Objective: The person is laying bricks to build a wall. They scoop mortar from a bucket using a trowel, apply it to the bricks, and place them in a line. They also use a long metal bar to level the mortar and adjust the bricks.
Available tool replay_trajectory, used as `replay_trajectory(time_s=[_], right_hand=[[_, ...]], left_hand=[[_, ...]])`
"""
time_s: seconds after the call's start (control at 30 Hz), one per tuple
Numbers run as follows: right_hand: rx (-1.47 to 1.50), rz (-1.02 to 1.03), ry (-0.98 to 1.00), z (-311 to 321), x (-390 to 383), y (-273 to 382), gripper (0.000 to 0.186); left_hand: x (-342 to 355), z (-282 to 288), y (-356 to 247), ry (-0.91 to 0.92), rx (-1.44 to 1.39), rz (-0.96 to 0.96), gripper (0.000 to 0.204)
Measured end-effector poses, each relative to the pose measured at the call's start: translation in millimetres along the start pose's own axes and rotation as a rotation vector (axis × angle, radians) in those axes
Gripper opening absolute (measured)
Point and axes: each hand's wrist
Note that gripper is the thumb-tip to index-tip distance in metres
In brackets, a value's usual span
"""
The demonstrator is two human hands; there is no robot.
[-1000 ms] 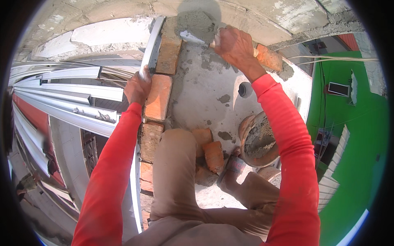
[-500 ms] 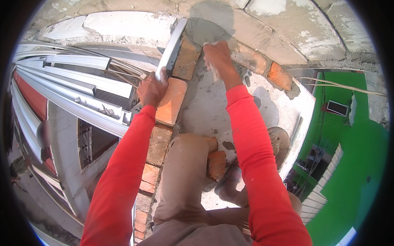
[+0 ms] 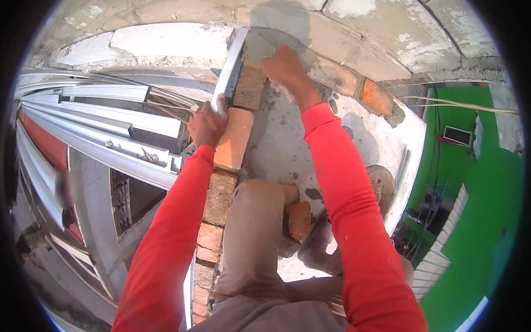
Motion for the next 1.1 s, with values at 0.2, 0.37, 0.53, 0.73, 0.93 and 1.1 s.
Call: replay_trajectory(time_s=[0.2,0.37,0.53,0.73,0.93,1.1], right_hand=[[0.559,-0.151,-0.265,8.3,-34.3,-46.2,0.029],[0.679,-0.165,-0.047,-5.7,-21.2,-52.2,0.030],[0.256,-0.129,-0.020,19.4,-18.9,-32.3,0.031],[0.273,-0.068,0.147,12.9,3.5,-11.3,0.037],[-0.271,0.108,0.048,84.3,-47.3,-27.2,0.038],[-0.681,0.118,-0.133,149.5,-60.4,-36.8,0.042]], left_hand=[[-0.7,-2.0,-1.1,-0.019,-0.009,0.004,0.072],[-0.3,-0.7,-0.7,0.010,0.010,0.000,0.072],[-0.6,-0.3,-1.0,0.002,0.006,-0.006,0.072],[-0.4,-0.7,-1.0,-0.032,0.015,-0.014,0.072],[-0.4,3.0,-2.9,0.025,0.029,0.003,0.073],[-3.7,6.6,-5.6,0.040,0.025,0.003,0.074]])
Point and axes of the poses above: each hand's wrist, its own x-axis towards the middle knuckle, its own z-axis out of the back of the hand, y = z × x, and after that the axes turned 15 degrees about x, right-handed
